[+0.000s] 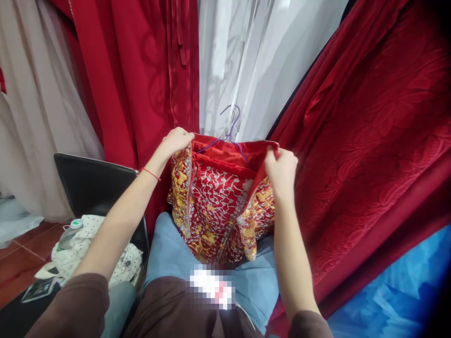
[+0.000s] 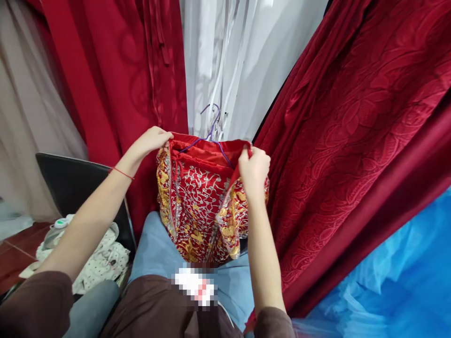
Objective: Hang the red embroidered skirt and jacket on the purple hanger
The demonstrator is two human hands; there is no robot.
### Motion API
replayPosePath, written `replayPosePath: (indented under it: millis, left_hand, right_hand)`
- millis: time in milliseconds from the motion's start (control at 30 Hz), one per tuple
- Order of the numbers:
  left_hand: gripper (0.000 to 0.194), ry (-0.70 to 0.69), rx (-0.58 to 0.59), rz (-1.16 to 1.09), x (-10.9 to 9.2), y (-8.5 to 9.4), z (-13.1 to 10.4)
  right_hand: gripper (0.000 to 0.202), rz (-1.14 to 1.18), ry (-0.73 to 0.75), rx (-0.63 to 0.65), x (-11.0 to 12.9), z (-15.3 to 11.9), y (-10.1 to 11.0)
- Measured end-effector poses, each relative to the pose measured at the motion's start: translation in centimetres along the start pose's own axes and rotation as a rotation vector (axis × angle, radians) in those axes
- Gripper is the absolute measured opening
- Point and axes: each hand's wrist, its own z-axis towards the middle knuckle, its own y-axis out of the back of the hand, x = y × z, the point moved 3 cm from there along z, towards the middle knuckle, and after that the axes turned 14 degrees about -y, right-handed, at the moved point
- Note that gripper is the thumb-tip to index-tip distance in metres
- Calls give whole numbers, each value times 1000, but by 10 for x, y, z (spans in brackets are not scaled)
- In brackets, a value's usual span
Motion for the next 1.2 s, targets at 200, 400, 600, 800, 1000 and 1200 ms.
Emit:
replayPosePath:
  millis: [200,400,600,800,1000,1200]
  left_hand:
    - [41,-144,148,-540,-49,-41,-28]
    - [36,-129,-40,-674,-26,-66,-6]
    - [24,-174,-112,91,34,-135,-65]
    - [19,-114,33,409,83,-170,-104]
    - [39,-400,49,221,40,-147,-89]
    - [49,-608,-151,72,-36,-115,-86]
  right_hand:
    - [27,-101,118,250,56,-71,-57]
    - [35,216,22,119,40,-16,-69]
    - [27,-275,14,304,-20,-72,-112]
    - [33,-542,-17,423,-60,-124,-127]
    - [28,-63,106,337,-26,-87,-114]
    - [40,405,91,176,-10,-43,-89]
